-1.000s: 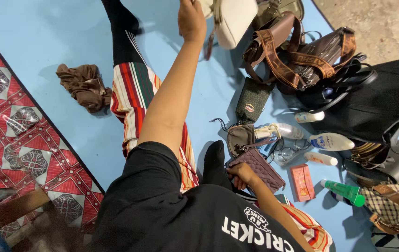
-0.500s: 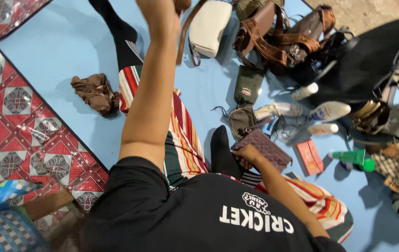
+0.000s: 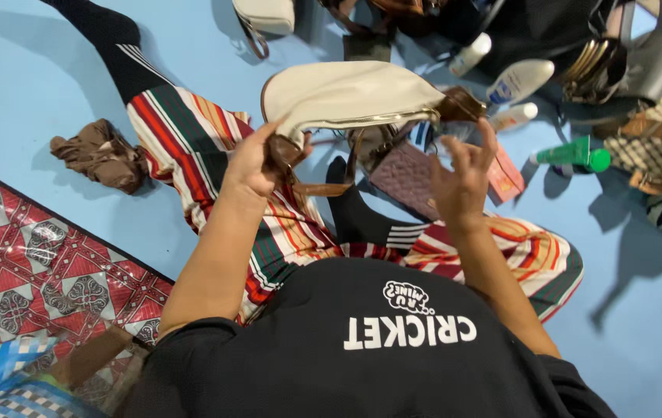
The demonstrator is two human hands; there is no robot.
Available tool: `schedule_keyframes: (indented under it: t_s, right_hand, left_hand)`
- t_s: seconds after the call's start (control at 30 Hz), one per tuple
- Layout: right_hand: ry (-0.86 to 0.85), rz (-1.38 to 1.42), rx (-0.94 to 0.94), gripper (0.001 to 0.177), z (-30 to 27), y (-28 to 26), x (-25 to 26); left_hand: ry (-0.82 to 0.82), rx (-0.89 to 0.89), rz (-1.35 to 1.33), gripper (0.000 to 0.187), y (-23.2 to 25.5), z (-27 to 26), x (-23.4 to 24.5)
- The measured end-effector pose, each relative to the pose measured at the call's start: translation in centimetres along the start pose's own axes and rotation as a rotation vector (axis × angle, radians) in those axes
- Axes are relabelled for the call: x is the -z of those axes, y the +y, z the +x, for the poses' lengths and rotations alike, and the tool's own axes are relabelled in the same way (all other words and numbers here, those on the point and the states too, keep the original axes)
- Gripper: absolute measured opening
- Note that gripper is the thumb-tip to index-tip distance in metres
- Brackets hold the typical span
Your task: The person sits on a floor mat surrounded by bags and toiletries. They open a makeup palette, place it and other items into a white pouch, zip it, then place the pouch, a wallet, bottles and small items into a brown crossbody bag and finally into a green sling bag, arranging and closing them.
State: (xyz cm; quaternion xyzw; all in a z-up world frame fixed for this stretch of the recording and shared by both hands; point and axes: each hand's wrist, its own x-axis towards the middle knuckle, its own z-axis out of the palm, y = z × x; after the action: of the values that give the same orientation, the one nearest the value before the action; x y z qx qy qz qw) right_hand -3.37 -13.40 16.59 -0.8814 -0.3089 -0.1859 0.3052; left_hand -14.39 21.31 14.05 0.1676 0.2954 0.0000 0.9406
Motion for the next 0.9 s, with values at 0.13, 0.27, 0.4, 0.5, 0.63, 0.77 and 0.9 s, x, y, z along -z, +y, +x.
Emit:
schedule_keyframes:
  t_s: [0.13,0.27,0.4,0.5,0.63,0.77,0.9]
  right_hand:
    - [-0.161,0.496,-0.4,0.061,-2.0,7.1,-2.9]
    - [-0.154,0.594,-0.693,0.058,-3.7,12.4,-6.6]
    - [0.181,1.106,-1.143,0.082,-3.6,12.8,-7.8]
    - [0.188,1.258,-1.371,0.087,-2.8,10.1,-8.2]
    - [-0.067,1.134,-1.192,0.079,-1.4,5.8,-9.1]
    - [-0.027,1.034,-0.71,0.088,1.7,6.0,-7.3]
    - [-0.185,0.688,-0.349,0.076,4.1,5.2,-5.1]
  left_hand:
    - [0.033,0.208,0.11,0.035,-5.2,3.2,5.9]
    - [0.088,0.23,0.073,0.027,-10.3,4.5,9.8]
    - [0.148,0.298,0.028,0.023,-12.9,3.7,10.3]
    - [0.189,0.39,0.07,0.029,-14.1,2.1,8.8]
    - [0.062,0.561,0.339,0.039,-16.2,0.5,5.9]
    - [-0.269,0.345,1.485,0.063,-14.7,-0.1,3.1]
    - [-0.088,-0.375,2.104,0.059,-9.8,-1.0,-2.0]
